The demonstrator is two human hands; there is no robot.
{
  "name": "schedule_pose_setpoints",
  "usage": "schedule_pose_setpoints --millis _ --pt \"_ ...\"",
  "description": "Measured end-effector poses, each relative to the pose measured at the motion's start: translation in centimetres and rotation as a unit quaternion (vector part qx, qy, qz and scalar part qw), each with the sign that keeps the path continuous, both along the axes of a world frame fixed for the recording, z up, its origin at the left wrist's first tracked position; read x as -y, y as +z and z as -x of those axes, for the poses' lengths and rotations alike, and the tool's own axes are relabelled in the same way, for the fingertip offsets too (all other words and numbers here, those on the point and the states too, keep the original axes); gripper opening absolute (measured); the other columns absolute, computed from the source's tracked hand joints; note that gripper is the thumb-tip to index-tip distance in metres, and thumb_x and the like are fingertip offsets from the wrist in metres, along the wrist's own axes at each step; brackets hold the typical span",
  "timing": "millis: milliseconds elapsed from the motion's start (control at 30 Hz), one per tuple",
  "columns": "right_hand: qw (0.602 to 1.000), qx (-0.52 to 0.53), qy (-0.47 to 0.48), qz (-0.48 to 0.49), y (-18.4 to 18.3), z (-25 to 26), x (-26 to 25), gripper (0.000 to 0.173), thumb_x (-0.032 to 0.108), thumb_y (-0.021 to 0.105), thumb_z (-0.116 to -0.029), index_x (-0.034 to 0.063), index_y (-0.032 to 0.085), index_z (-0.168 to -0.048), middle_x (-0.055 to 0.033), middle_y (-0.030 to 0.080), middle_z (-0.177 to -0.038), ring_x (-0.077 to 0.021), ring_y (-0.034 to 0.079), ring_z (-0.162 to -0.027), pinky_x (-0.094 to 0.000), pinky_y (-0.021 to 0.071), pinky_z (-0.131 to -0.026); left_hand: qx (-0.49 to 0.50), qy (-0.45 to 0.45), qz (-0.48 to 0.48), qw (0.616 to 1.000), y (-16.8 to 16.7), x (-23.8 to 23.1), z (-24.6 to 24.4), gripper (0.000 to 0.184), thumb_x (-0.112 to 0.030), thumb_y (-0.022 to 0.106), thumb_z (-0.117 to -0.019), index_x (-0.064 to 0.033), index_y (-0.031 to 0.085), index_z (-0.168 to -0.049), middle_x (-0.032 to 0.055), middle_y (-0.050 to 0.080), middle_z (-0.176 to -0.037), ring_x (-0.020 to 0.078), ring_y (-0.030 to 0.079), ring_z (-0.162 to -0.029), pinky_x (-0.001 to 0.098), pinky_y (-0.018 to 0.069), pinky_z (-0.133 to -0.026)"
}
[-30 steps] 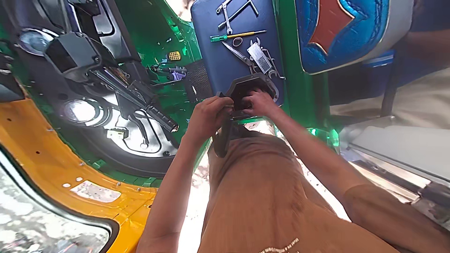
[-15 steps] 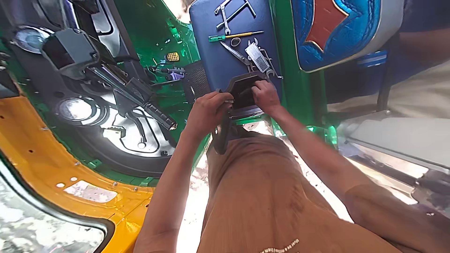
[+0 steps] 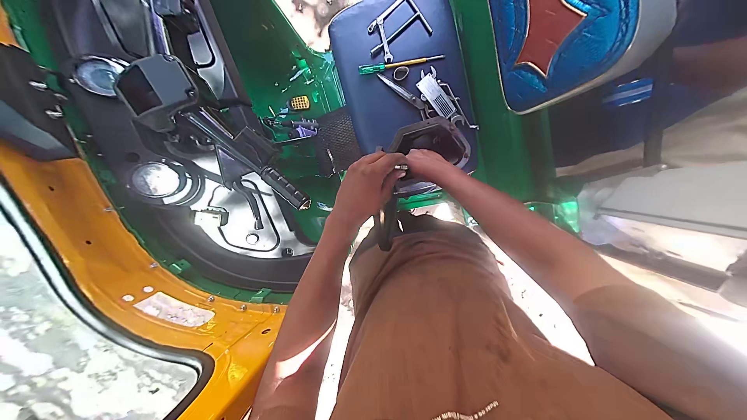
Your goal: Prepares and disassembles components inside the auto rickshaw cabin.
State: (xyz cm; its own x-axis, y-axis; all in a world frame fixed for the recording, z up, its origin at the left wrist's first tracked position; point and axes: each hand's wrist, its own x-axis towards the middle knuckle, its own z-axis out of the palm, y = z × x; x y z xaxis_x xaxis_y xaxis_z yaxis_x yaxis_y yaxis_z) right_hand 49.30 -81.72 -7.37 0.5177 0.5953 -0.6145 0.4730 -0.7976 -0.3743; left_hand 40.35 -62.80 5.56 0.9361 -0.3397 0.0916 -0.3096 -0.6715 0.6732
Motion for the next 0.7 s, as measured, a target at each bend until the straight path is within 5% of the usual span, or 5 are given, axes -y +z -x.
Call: schedule_pose_setpoints --millis 100,267,533,600,700 --pt "0.999 0.005 0.007 0.054 -0.6 0.3 -1.0 0.021 0.005 0.062 -0.0942 0.0054 0.071 -0.113 -0.0223 0.067 -0.121 -0.045 0.064 -0.113 -0.0689 0.0517 -0.084 -0.002 0.003 0.003 1.0 0.0 -0.4 0.7 0.022 -0.018 0.059 -0.1035 -0.0093 0.072 -0.119 0.009 0.074 -0.105 0.0216 0.071 -0.098 0.0391 0.0574 -0.092" --pt "1.0 0.009 0.017 0.012 -3.9 -0.6 -0.5 0.03 0.008 0.072 -0.0869 0.0088 0.072 -0.117 -0.0189 0.068 -0.124 -0.0407 0.061 -0.121 -0.0654 0.0482 -0.1 -0.013 0.009 -0.005 1.0 0.6 -0.4 1.7 0.019 -0.017 0.061 -0.1026 -0.0119 0.071 -0.118 0.0065 0.072 -0.107 0.0202 0.07 -0.1 0.0378 0.0561 -0.094" --pt "1.0 -0.013 -0.014 -0.006 -3.0 -1.1 0.5 0.021 0.009 0.067 -0.0922 0.0084 0.073 -0.112 -0.0192 0.068 -0.122 -0.0412 0.062 -0.12 -0.0672 0.0494 -0.097 -0.011 0.0 -0.034 0.999 0.3 -0.7 0.9 0.021 -0.02 0.059 -0.104 -0.0115 0.07 -0.12 0.0086 0.073 -0.108 0.0242 0.07 -0.104 0.0412 0.056 -0.095" --pt "0.993 -0.014 -0.075 -0.092 -1.9 -0.9 2.1 0.013 0.011 0.069 -0.0917 0.0126 0.078 -0.101 -0.0126 0.075 -0.102 -0.033 0.07 -0.1 -0.0615 0.0546 -0.088 -0.012 0.013 -0.028 0.999 -0.1 -1.2 0.8 0.021 -0.02 0.059 -0.1043 -0.0115 0.071 -0.119 0.0084 0.073 -0.108 0.0231 0.071 -0.103 0.0406 0.0569 -0.094" --pt "0.947 -0.06 -0.209 -0.238 0.4 1.3 5.3 0.014 0.014 0.071 -0.0961 0.0174 0.08 -0.106 0.0001 0.078 -0.102 -0.0126 0.074 -0.093 -0.0428 0.0596 -0.091 -0.015 0.036 -0.015 0.999 0.2 -1.1 1.4 0.019 -0.019 0.061 -0.1032 -0.0126 0.071 -0.118 0.0062 0.071 -0.102 0.0201 0.07 -0.095 0.0386 0.0572 -0.089"
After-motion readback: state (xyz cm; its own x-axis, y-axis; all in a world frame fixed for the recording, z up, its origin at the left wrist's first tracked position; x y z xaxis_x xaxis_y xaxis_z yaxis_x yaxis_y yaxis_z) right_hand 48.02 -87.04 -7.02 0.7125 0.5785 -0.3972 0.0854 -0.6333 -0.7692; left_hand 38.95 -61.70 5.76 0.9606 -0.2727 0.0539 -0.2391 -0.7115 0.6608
